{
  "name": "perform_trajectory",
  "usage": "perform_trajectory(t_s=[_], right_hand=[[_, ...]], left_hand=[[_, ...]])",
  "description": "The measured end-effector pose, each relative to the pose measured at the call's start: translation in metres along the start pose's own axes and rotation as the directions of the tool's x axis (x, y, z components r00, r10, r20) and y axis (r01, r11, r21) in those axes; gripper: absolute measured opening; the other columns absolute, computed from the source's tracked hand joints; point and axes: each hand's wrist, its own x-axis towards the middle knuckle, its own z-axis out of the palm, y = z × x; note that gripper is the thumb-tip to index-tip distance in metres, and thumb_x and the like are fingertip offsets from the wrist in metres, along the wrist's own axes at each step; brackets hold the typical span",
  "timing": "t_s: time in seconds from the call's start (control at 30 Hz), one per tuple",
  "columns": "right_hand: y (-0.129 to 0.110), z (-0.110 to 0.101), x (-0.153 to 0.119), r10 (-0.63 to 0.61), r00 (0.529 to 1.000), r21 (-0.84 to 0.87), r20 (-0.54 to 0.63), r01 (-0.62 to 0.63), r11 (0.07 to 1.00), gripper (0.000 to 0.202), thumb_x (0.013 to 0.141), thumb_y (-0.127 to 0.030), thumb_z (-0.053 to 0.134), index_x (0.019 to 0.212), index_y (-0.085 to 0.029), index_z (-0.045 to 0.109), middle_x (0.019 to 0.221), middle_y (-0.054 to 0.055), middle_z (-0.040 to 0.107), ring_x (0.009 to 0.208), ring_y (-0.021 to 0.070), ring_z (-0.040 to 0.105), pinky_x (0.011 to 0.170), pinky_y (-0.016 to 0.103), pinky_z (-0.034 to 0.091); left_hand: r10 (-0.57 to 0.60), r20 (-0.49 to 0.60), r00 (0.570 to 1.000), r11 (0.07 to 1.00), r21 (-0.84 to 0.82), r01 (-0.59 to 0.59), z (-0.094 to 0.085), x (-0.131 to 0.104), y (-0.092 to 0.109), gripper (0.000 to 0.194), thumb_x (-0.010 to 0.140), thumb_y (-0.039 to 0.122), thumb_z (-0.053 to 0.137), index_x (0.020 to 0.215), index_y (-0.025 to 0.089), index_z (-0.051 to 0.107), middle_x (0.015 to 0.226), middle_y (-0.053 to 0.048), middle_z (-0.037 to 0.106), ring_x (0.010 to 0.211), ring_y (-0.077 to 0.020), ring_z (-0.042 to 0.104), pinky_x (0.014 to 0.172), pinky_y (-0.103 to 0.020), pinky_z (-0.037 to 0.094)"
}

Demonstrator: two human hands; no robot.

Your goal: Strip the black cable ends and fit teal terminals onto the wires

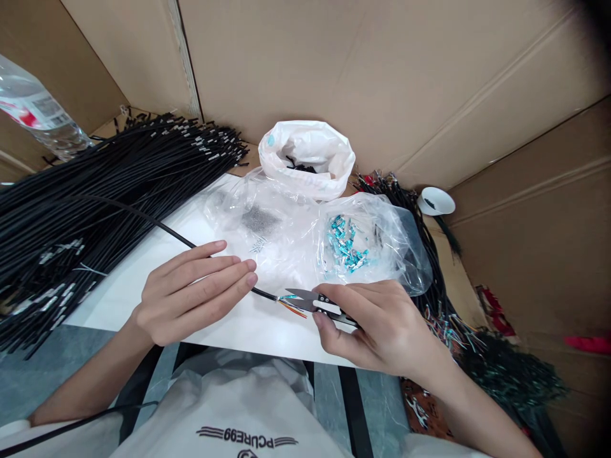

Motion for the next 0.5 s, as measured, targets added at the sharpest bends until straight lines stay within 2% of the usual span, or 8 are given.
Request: perform_trajectory(t_s=[0.17, 0.3, 0.5], right_hand=[[0.008, -0.005, 0.004, -0.061, 0.994, -0.024, 0.093, 0.063, 0.998, 0.019, 0.097, -0.027, 0.054, 0.087, -0.016, 0.064, 0.057, 0.0, 0.064, 0.045, 0.0109, 0.054, 0.045, 0.028, 0.031], [0.013, -0.008, 0.01, -0.153, 0.984, -0.064, 0.089, 0.159, 0.985, 0.019, 0.096, -0.027, 0.055, 0.082, -0.018, 0.064, 0.055, -0.002, 0.062, 0.045, 0.0106, 0.053, 0.045, 0.029, 0.028], [0.013, -0.009, 0.015, -0.176, 0.98, -0.077, 0.088, 0.183, 0.98, 0.021, 0.095, -0.025, 0.056, 0.077, -0.018, 0.063, 0.053, -0.002, 0.06, 0.044, 0.0114, 0.051, 0.044, 0.031, 0.025]], left_hand=[[-0.011, -0.048, 0.999, 1.0, -0.003, 0.011, 0.003, -0.002, 0.003, 0.039, 0.091, 0.002, 0.063, 0.123, 0.024, 0.068, 0.111, -0.001, 0.079, 0.096, -0.0162, 0.076, 0.1, -0.039, 0.063], [-0.067, -0.052, 0.996, 0.998, -0.02, 0.067, 0.006, -0.002, 0.006, 0.033, 0.092, 0.002, 0.061, 0.116, 0.024, 0.07, 0.114, -0.001, 0.078, 0.1, -0.0166, 0.075, 0.102, -0.041, 0.062], [-0.011, -0.056, 0.998, 1.0, 0.012, 0.012, 0.005, -0.002, 0.003, 0.026, 0.093, 0.003, 0.06, 0.112, 0.019, 0.07, 0.11, -0.004, 0.079, 0.098, -0.017, 0.075, 0.101, -0.041, 0.063]])
